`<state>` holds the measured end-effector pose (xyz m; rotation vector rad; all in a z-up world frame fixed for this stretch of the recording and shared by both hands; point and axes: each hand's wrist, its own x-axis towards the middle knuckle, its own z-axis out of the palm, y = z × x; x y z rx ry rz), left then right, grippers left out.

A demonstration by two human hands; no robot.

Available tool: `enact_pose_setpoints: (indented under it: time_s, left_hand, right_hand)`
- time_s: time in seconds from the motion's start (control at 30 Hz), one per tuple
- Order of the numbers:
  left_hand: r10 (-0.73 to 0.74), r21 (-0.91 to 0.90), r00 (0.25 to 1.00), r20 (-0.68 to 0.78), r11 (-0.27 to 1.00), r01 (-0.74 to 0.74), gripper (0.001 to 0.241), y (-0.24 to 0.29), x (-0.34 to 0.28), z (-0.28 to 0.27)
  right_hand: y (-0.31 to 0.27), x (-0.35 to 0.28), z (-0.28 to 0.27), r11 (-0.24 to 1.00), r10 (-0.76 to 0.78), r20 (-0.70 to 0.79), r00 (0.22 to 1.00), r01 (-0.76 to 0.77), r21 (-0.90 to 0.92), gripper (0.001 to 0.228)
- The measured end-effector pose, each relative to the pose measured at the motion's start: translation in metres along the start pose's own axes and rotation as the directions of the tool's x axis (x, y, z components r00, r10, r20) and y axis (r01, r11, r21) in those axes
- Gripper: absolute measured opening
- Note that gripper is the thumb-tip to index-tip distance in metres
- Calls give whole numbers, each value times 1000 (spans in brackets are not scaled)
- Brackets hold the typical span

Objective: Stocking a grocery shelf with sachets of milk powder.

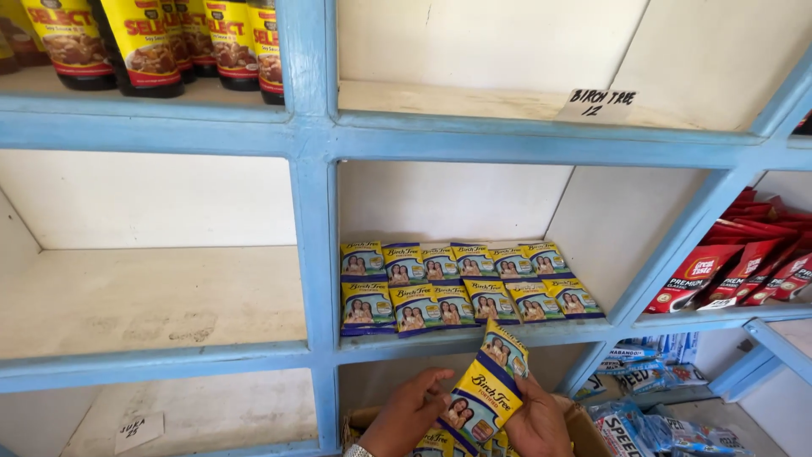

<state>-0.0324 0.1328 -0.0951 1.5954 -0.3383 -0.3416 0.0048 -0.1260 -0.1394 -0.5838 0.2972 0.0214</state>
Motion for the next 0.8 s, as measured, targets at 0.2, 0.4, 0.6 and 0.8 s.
enact_pose_setpoints:
  time_s: [0.2,0.4,0.6,0.8]
  left_hand:
    - [11,40,999,-48,999,-9,46,-4,9,20]
    - [-36,32,982,-185,999,43,48,-1,25,26]
    - [395,408,753,-527,894,-184,48,-5,42,0]
    - [463,534,650,-603,839,-102,47,-2,57,-15]
  right_hand:
    - [-23,-2,32,996,-67,26,997,65,62,36]
    - [-31,15,73,981,-184,85,979,189,-47,31]
    - [-56,73,129,832,-71,227,971,183,-524,21]
    - [-66,105,199,503,40,261,964,206,-840,17]
